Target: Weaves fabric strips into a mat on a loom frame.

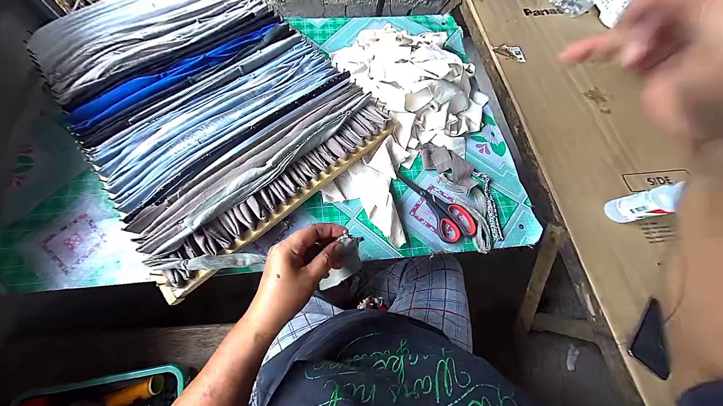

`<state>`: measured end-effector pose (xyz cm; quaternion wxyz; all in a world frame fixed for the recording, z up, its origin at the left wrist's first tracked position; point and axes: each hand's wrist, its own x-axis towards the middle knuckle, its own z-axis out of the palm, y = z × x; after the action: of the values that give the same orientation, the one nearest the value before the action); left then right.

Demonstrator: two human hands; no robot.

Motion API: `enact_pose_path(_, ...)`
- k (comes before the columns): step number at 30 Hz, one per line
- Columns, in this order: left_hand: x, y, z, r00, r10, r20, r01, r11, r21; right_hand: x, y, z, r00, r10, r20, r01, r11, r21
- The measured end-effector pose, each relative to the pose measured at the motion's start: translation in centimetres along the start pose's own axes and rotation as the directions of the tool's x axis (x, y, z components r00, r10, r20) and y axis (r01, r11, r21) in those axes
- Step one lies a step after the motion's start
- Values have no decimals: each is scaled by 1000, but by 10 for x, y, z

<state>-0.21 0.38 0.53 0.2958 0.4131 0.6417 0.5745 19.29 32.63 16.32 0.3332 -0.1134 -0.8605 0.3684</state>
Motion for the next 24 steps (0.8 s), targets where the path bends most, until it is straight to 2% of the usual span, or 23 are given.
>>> enact_pose_path(1, 3, 1, -1, 998, 57, -19, -56, 998, 40, -22, -11, 45, 998, 17, 54, -19, 999, 34)
enact_pose_path(3, 7, 1, -1, 987, 153, -50, -148, 984, 95, -63, -4, 112, 978, 44, 204, -73, 988, 136)
enact_pose_path(6, 12, 2, 1, 965, 248, -85, -239, 965, 105, -100, 17, 175, 932, 136, 335, -255, 904, 343)
enact_pose_path(10, 12, -3, 9, 943, 317, -104, -310, 947, 82, -118, 20, 205, 948, 156, 276, -292, 772, 565)
enact_pose_path(15, 5, -10, 11, 920, 392, -11, -384, 907, 173, -122, 21, 203, 952, 149, 267, -292, 705, 647)
enact_pose_path(18, -3, -18, 9, 948, 306, 84, -310, 950, 39, -126, 27, 195, 941, 146, 307, -326, 642, 694)
enact_pose_path(20, -3, -21, 8, 972, 185, 147, -175, 981, -80, -128, 31, 191, 931, 145, 336, -350, 617, 704)
enact_pose_path(22, 4, -22, 8, 974, 30, 223, -25, 999, -23, -132, 31, 187, 921, 135, 366, -373, 579, 725)
enact_pose_path(24, 14, -17, 8, 934, -104, 343, 68, 991, 115, -133, 31, 184, 916, 116, 385, -381, 554, 740)
